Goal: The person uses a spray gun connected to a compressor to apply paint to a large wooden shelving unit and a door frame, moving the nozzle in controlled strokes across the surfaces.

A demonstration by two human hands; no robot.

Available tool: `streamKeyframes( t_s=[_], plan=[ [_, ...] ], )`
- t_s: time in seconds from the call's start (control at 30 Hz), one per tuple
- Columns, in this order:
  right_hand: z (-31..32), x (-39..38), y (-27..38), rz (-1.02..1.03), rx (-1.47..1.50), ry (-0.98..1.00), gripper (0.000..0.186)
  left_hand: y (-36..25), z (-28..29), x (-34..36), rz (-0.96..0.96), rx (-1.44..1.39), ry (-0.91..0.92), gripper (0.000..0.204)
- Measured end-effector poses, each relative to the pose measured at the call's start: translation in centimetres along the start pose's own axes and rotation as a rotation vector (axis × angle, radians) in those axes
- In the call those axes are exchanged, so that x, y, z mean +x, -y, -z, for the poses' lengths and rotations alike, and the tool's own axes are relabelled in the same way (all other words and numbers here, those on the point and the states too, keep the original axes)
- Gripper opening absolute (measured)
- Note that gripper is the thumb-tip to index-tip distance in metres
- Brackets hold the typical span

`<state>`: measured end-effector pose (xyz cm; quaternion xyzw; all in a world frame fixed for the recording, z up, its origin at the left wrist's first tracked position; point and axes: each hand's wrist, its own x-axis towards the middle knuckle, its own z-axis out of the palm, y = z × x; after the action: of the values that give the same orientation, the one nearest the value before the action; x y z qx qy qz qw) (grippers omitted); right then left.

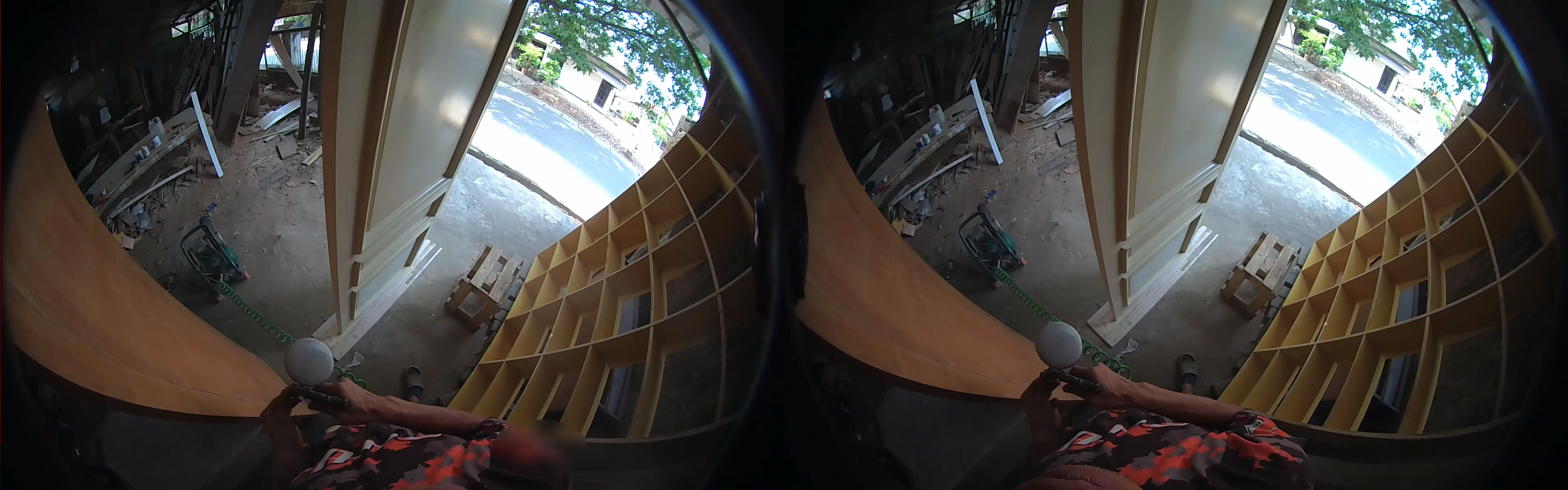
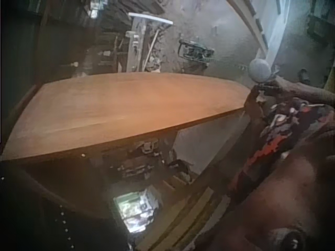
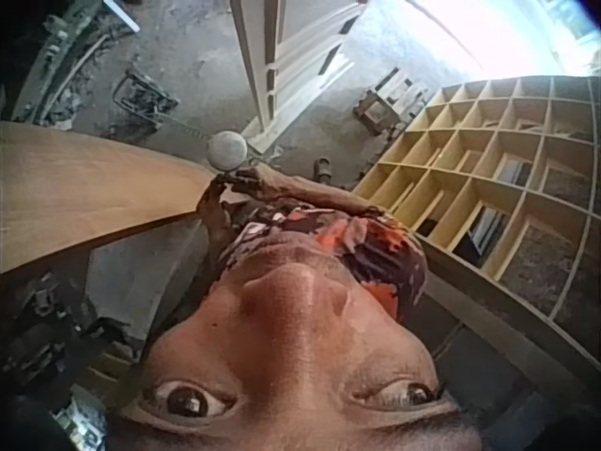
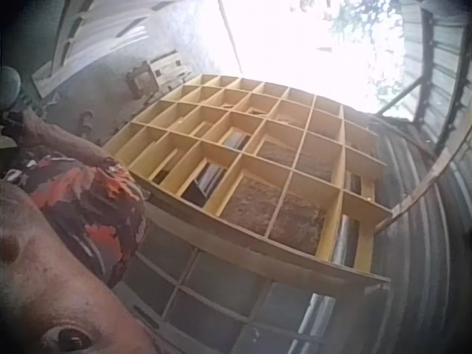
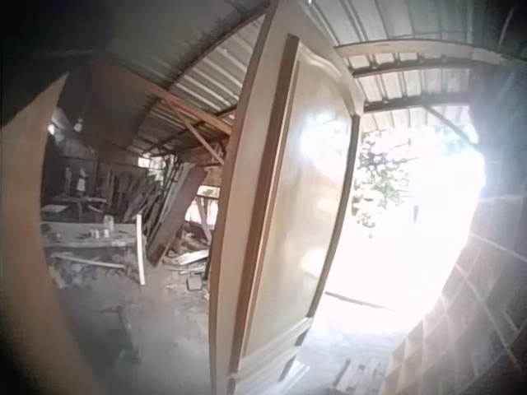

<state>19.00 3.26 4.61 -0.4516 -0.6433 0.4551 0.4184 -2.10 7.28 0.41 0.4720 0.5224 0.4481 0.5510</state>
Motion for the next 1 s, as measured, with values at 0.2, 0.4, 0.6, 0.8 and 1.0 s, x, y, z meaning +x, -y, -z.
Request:
streamKeyframes(
  t_s=[0.2, 0.4, 0.6, 0.8, 1.0],
  plan=[
    [-0.1, 0.6, -0.4, -0.015, -0.024, -0.009, 0.041, -1.6, -0.8, 0.5, 0.070, -0.117, -0.052, 0.034],
    [0.2, 0.1, -1.1, -0.038, 0.049, 0.036, 0.047, -0.4, 0.8, 2.0, 0.153, -0.209, 0.019, 0.030],
    [1.6, -0.9, -0.9, 0.241, -0.032, 0.070, 0.061, -2.5, 0.5, 1.9, 0.154, -0.251, 0.052, 0.018],
    [1.6, -1.4, -0.6, 0.118, -0.042, 0.070, 0.054, -3.5, -0.7, 2.4, 0.133, -0.240, 0.079, 0.017],
    [0.4, -1.9, -3.0, 0.082, 0.002, 0.006, 0.060, -1.2, -0.7, 3.5, 0.197, -0.340, 0.093, 0.020]
  ],
)
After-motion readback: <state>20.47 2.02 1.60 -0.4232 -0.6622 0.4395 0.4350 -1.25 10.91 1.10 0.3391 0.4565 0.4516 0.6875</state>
